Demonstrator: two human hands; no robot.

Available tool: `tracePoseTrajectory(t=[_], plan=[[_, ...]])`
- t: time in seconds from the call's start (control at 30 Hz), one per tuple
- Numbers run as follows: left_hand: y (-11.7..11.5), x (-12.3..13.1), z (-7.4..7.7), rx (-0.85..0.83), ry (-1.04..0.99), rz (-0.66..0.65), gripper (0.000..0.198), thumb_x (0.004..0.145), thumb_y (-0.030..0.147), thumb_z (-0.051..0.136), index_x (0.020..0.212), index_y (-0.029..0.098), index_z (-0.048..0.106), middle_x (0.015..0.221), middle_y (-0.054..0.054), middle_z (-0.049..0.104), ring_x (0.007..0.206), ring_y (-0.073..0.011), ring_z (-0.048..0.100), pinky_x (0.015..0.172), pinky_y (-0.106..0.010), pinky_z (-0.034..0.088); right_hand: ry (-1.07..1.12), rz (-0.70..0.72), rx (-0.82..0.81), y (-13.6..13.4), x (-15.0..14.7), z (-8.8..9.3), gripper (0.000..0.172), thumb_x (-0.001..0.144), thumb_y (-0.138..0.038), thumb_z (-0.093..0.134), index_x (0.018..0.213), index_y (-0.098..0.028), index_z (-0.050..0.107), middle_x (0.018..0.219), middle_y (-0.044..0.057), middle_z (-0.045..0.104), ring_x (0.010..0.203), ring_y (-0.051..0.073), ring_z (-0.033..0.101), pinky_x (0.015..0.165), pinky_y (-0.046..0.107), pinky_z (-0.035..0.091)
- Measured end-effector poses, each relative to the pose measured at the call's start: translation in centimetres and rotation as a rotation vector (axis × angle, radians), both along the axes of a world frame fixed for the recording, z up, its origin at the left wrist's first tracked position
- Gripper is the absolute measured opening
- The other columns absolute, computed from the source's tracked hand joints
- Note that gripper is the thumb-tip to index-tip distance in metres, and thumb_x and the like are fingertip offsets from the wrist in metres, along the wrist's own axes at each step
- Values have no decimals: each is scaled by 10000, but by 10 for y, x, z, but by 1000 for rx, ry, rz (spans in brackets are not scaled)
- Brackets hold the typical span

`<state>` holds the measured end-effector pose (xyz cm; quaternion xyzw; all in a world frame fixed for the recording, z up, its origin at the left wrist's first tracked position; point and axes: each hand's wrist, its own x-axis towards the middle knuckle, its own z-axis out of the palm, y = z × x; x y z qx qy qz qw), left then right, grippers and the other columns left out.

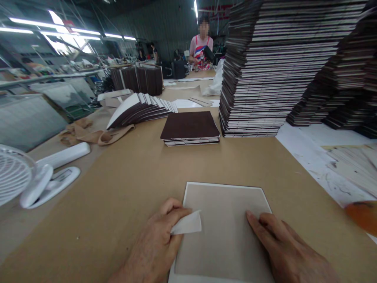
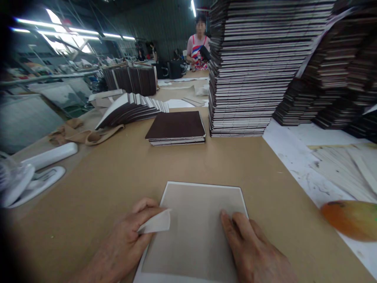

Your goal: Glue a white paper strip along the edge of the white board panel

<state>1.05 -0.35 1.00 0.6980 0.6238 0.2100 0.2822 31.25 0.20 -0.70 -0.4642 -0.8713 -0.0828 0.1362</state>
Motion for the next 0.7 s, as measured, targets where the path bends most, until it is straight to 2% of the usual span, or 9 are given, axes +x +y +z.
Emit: tracePoseTrajectory(t=[0.1,0.2,0.3,0.43,0.53,0.63,0.7], plan=[[-1,0,-2,6,74,-134,643,689,-1,399,1191,299,667,1410,45,550,1210,-143,584,1051,-278,464,-96,-27,2,3,-6,5,654,756,4,382,1338,-253,538,1027,69,659,753,164,690,525,196,567],[-1,3,-1,-8,199,-173,626,733,15,388,1201,325,665,1431,85,541,1241,-150,580,1085,-316,458,-195,-92,-64,0,-14,12,614,769,15,417,1305,-242,570,988,58,651,716,163,669,543,219,569],[-2,7,2,20,326,-154,564,815,71,381,1216,357,656,1429,99,541,1207,-180,612,1063,-379,488,-193,-111,-127,-13,-18,16,548,788,-1,465,1291,-182,588,1049,88,657,849,208,654,692,295,604],[-7,12,9,68,420,-166,553,828,87,400,1254,348,638,1432,71,541,1197,-213,624,1036,-404,509,-114,-119,-95,-34,-15,15,468,828,-67,511,1279,-147,606,1317,120,601,1081,265,586,928,386,557],[-11,19,23,98,503,-197,558,822,64,394,1238,338,647,1411,45,567,1179,-234,635,1011,-426,520,-85,-139,-93,-43,-12,13,439,857,-107,513,1281,-160,613,1394,99,563,1103,272,573,954,404,539],[-17,39,36,139,612,-225,553,798,39,393,1186,321,669,1379,10,601,1042,-261,699,910,-444,565,-86,-159,-97,-45,-13,11,424,854,-104,512,1258,-153,629,1383,113,572,1093,278,583,929,399,546],[-21,57,38,190,604,-267,558,769,37,414,1194,302,660,1433,4,552,1027,-264,701,887,-434,573,-73,-154,-86,-45,-16,13,411,849,-101,519,1241,-147,637,1373,129,576,1103,276,585,938,393,540]])
